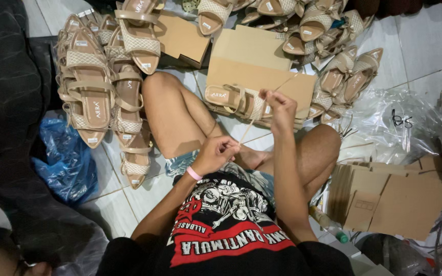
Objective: The person sits on the floor and assembles beige sandals by threading and tying thin straps around the heel area. They handle multiple sandals one at a time, pulling and knotting the straps to secure them.
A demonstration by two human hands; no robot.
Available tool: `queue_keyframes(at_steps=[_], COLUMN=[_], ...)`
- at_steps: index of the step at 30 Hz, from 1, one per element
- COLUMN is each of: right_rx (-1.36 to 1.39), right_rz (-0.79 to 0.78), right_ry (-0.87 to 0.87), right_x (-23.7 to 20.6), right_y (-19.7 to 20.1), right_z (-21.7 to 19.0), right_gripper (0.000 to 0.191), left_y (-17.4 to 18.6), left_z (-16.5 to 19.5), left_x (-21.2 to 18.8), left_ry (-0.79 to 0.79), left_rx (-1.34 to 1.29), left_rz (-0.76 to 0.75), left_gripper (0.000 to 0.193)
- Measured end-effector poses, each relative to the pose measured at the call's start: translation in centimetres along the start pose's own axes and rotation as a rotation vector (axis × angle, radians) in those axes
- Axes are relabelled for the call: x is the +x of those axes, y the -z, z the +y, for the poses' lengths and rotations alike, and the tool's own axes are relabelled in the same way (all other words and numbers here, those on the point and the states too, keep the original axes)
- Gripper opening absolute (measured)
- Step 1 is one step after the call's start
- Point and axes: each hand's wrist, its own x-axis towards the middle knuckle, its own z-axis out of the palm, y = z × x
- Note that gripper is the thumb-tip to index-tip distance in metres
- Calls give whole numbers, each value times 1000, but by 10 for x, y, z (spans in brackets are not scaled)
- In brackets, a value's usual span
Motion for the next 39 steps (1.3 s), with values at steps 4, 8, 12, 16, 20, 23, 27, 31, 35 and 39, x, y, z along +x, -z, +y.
queue_keyframes(at_steps=[4,8,12,16,20,23,27,31,35,39], right_rx=[65,83,99,90,76,73,75,35,-135,-239], right_rz=[90,58,75,112,143,142,124,133,-36,-249], right_ry=[-39,45,59,85,53,44,45,17,76,148], right_x=[11,22,31,38,42,43,46,43,30,6], right_y=[-1,4,6,1,-1,0,1,2,9,16], right_z=[-7,-14,-22,-30,-39,-41,-38,-40,-43,-48], right_gripper=[13,11,11,12,10,11,13,14,13,15], left_y=[0,-1,-1,-1,-2,-2,1,6,20,23], left_z=[5,6,4,4,6,3,-16,-34,-8,64], left_x=[-3,-5,-7,-8,-10,-13,-11,4,31,65], left_ry=[-11,-36,-27,-13,27,44,42,86,-55,-646], left_rx=[-9,21,-9,-30,-34,-39,-35,-53,317,467], left_rz=[-10,-49,-60,-61,-76,-57,-45,-102,-123,169], left_gripper=[14,14,14,14,15,15,16,18,21,40])
